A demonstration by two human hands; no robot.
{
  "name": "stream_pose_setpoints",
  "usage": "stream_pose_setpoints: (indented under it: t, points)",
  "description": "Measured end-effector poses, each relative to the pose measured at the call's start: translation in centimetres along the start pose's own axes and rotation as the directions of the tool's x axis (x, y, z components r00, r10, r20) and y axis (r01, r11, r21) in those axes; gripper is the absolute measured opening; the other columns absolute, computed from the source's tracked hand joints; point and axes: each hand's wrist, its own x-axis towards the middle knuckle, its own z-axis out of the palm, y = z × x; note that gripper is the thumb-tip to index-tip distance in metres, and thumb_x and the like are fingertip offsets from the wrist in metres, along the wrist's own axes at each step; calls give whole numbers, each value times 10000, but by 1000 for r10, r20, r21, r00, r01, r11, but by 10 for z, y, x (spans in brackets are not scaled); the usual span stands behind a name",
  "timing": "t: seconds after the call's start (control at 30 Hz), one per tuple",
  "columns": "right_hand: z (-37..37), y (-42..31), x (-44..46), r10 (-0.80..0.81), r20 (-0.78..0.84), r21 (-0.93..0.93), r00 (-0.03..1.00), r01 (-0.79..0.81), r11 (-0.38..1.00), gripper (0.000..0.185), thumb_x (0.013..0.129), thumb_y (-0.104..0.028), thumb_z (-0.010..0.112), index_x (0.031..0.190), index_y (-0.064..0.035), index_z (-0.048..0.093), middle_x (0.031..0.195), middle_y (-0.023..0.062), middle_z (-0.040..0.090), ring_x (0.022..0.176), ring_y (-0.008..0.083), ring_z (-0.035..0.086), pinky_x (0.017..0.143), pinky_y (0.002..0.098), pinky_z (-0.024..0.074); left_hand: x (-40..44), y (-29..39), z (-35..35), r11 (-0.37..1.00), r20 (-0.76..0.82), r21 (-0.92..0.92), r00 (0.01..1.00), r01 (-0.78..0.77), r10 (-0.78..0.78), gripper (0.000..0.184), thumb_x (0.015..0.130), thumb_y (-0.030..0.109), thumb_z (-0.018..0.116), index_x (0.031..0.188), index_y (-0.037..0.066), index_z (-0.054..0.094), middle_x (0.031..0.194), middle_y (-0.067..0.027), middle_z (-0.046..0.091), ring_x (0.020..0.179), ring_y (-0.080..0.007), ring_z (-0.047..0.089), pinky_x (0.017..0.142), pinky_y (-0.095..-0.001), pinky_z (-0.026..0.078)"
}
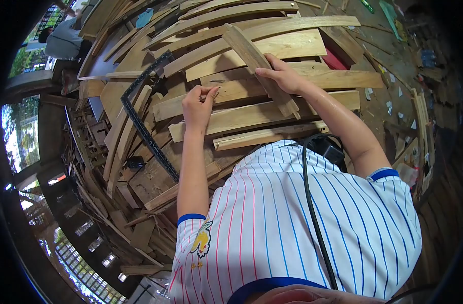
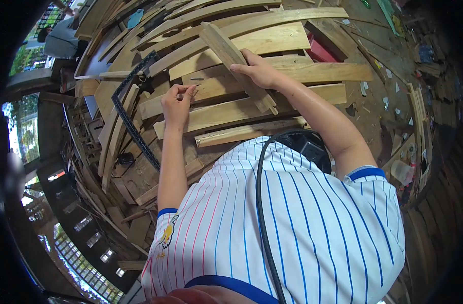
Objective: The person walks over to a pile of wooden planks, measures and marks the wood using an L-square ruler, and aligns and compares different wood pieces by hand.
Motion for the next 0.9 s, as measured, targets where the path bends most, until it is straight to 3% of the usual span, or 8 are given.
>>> stream_pose_setpoints:
  t: [0.17, 0.2, 0.37, 0.57, 0.63, 0.67, 0.73, 0.9]
  points:
    - [2, -10, -5, 23, -14, 17, 1000, -23, 1000, 651, 987, -403, 664, 1405, 52, 461, 1237, 224, 641, 1141, 262, 600, 1014, 362, 459, 1, -10, 1, 981, 26, 86, 985, -172, 170, 204, 887, 215, 812, 875, 30, 726, 819, -119, 721, 684, -238, 711, 623, -339, 536]
    - [3, -2, -1, -2, -2, 78, 1000, 2, 997, 629, 993, -398, 672, 1421, -33, 391, 976, 116, 591, 709, 194, 635, 566, 355, 564, 2, -7, 1, 982, 4, 81, 986, -168, 169, 204, 887, 215, 812, 875, 30, 726, 819, -119, 721, 684, -238, 711, 623, -339, 536]
    - [9, 4, 3, -191, -81, -323, 978, 155, 933, 540, 993, -328, 663, 1376, -9, 454, 1116, 188, 664, 869, 326, 685, 823, 428, 541, 0, 2, -1, 991, 18, 11, 991, -131, 131, 179, 882, 209, 807, 884, 47, 730, 833, -104, 724, 724, -239, 725, 641, -332, 549]
    - [55, -88, -31, -126, 219, -662, 968, 242, 709, 424, 968, -275, 667, 1236, -10, 472, 875, 265, 678, 820, 477, 666, 714, 533, 525, -13, -23, 17, 982, -65, -150, 992, -114, 106, 123, 833, 143, 827, 865, 60, 742, 831, -95, 732, 767, -226, 733, 664, -338, 556]
    - [71, -90, -39, -182, 197, -664, 964, 267, 698, 458, 970, -272, 661, 1293, -19, 455, 861, 266, 668, 798, 496, 650, 678, 563, 510, -13, -27, 21, 990, -100, 85, 987, -114, 122, 134, 801, 121, 845, 847, 52, 740, 801, -99, 714, 731, -240, 708, 658, -349, 543]
    - [77, -96, -43, -295, 133, -653, 946, 308, 692, 473, 974, -270, 653, 1319, -20, 448, 873, 263, 670, 795, 489, 654, 675, 561, 512, -8, -43, 32, 933, -242, 36, 903, -358, 356, 149, 784, 114, 859, 832, 43, 738, 775, -106, 693, 680, -255, 670, 637, -352, 523]
    - [85, -104, -48, -483, 41, -621, 875, 401, 673, 522, 981, -260, 640, 1378, 1, 425, 916, 262, 672, 796, 483, 659, 670, 553, 517, -9, -35, 30, 962, -226, -29, 939, -272, 259, 155, 780, 113, 861, 830, 37, 735, 774, -106, 692, 679, -254, 667, 636, -350, 522]
    - [91, -76, -33, -357, 93, -700, 929, 316, 640, 476, 983, -241, 639, 1314, 21, 419, 927, 290, 664, 820, 498, 661, 680, 545, 523, -12, -26, 27, 985, -166, -113, 980, -129, 109, 142, 787, 84, 850, 872, 26, 751, 794, -115, 702, 708, -251, 684, 669, -338, 541]
